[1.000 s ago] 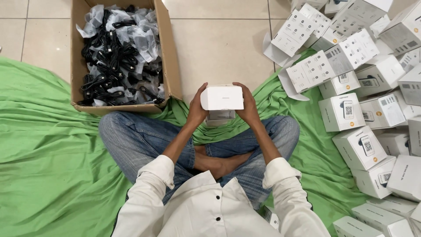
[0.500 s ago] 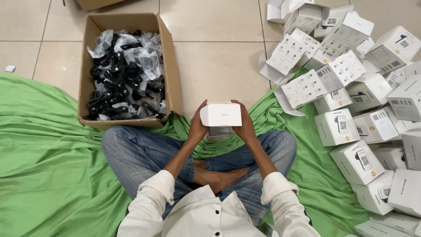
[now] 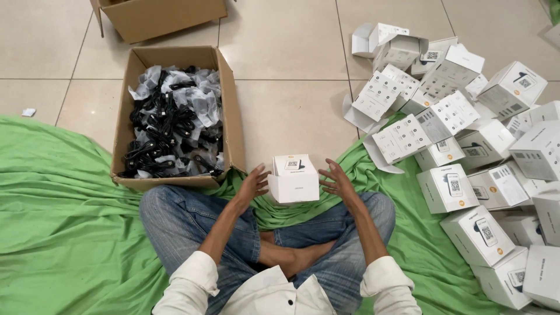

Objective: The person packs products into boxes, including accessories such as cables.

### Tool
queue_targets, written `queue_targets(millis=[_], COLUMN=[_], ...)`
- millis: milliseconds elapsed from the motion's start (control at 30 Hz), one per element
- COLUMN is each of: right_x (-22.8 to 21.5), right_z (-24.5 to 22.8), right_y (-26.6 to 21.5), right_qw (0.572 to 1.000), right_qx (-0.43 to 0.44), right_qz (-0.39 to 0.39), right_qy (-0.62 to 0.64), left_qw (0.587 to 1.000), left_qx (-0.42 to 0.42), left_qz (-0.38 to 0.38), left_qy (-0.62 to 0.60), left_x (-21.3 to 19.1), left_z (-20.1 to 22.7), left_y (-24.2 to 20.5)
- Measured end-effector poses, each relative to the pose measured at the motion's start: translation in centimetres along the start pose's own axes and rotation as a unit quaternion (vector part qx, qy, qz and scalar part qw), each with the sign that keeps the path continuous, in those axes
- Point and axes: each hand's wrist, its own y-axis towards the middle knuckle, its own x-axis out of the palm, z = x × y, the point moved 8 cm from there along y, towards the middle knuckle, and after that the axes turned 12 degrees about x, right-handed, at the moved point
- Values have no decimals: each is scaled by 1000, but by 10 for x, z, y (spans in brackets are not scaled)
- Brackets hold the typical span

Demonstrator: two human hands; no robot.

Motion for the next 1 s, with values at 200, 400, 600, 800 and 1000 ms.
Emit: queue_targets(millis=[200, 400, 600, 800, 1000], right_x=[46, 51, 64, 74, 82], right_z=[-27, -22, -9, 16, 1], right_y=[36, 29, -47, -59, -71], right_qw=[991, 981, 940, 936, 928], right_qx=[-2, -89, -141, -87, -85], right_qz=[19, 92, 168, 156, 154], right_qy=[-131, -149, -261, -302, -328], left_qw=[973, 922, 907, 934, 927], left_qx=[115, 174, 202, 161, 157], left_qz=[-15, 62, 43, 13, 24], left_qy=[201, 341, 367, 320, 341], left_x=[31, 8, 21, 28, 28], left_z=[0, -1, -19, -39, -32], left_y=[63, 56, -18, -43, -48])
